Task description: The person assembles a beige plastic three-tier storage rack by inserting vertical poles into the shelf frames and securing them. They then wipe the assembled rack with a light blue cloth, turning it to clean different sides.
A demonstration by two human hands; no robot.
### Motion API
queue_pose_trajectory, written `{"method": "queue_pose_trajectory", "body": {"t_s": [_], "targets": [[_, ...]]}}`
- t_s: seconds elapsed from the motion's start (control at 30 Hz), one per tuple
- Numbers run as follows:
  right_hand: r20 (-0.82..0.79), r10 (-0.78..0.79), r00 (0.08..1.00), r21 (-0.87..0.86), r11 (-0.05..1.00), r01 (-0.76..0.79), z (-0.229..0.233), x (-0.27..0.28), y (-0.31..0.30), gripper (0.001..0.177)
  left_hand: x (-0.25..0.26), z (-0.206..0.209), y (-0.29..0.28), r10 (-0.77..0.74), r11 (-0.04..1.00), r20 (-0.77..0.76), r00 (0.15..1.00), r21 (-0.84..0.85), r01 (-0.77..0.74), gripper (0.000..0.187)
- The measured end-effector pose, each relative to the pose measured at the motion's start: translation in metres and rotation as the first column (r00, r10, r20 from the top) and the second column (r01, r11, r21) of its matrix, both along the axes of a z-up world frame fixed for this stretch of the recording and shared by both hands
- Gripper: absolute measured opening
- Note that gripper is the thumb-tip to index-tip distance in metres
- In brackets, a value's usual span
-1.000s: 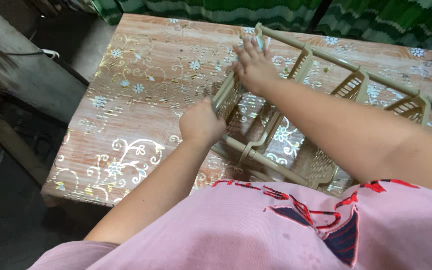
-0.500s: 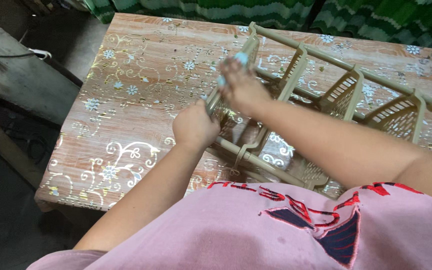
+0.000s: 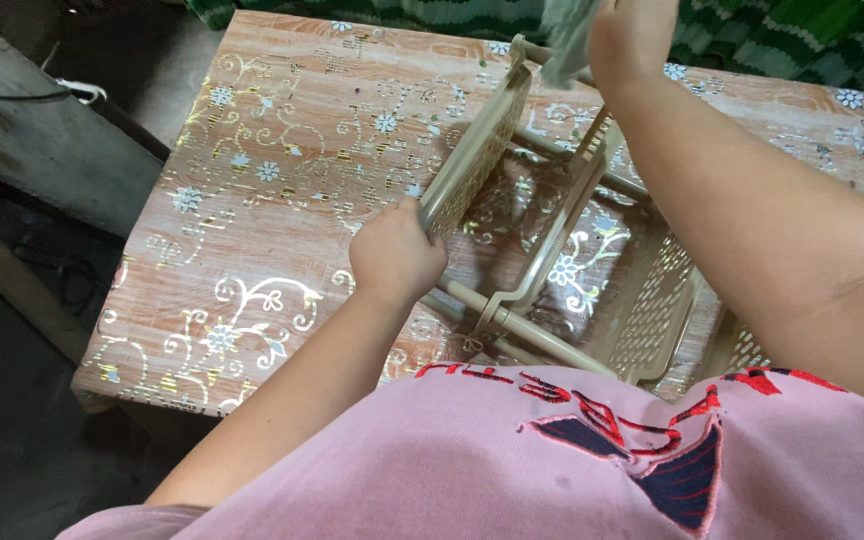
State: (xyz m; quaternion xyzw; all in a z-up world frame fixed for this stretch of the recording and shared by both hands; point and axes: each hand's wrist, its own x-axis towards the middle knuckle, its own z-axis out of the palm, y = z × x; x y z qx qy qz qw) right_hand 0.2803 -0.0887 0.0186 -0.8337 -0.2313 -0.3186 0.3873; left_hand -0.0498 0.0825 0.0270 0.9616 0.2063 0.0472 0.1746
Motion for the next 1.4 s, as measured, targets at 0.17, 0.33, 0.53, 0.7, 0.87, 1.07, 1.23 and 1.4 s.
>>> {"method": "queue_pose_trajectory", "body": {"t_s": [0.17, 0.33, 0.53, 0.7, 0.87, 1.07, 1.23, 1.4], "targets": [[-0.367, -0.030, 0.930, -0.571, 0.796, -0.200, -0.017, -0.018, 0.005, 0.019, -0.001, 0.003, -0.001, 0.000, 1.000, -0.038, 0.999, -0.007, 0.000, 0.032], [-0.128, -0.121, 0.984, -0.781, 0.624, -0.025, -0.028, -0.015, 0.015, 0.051, 0.000, 0.005, -0.001, 0.011, 1.000, -0.011, 1.000, -0.014, -0.011, 0.032], [-0.537, -0.098, 0.838, -0.714, 0.582, -0.390, -0.010, 0.031, 0.015, 0.049, 0.001, 0.003, -0.002, 0.014, 1.000, 0.015, 1.000, -0.016, -0.014, 0.033], [-0.396, -0.101, 0.913, -0.802, 0.522, -0.290, -0.017, 0.028, 0.017, 0.043, 0.001, 0.003, -0.001, 0.013, 1.000, -0.005, 1.000, -0.013, -0.013, 0.035], [0.035, -0.054, 0.998, -0.772, 0.633, 0.062, -0.059, 0.010, 0.010, 0.030, 0.001, 0.003, 0.000, 0.019, 0.999, -0.015, 1.000, -0.031, -0.019, 0.035], [-0.483, 0.102, 0.869, -0.295, 0.916, -0.271, -0.021, 0.067, -0.049, 0.031, 0.000, 0.001, -0.001, 0.009, 1.000, 0.010, 1.000, -0.014, -0.008, 0.031], [-0.143, -0.084, 0.986, -0.473, 0.881, 0.006, 0.001, 0.031, -0.131, 0.038, 0.001, 0.002, -0.001, 0.025, 1.000, -0.027, 0.999, -0.011, -0.025, 0.031], [-0.193, -0.129, 0.973, -0.669, 0.742, -0.034, -0.022, -0.046, -0.130, 0.053, 0.001, 0.001, -0.001, 0.014, 1.000, 0.003, 1.000, 0.010, -0.014, 0.031]]}}
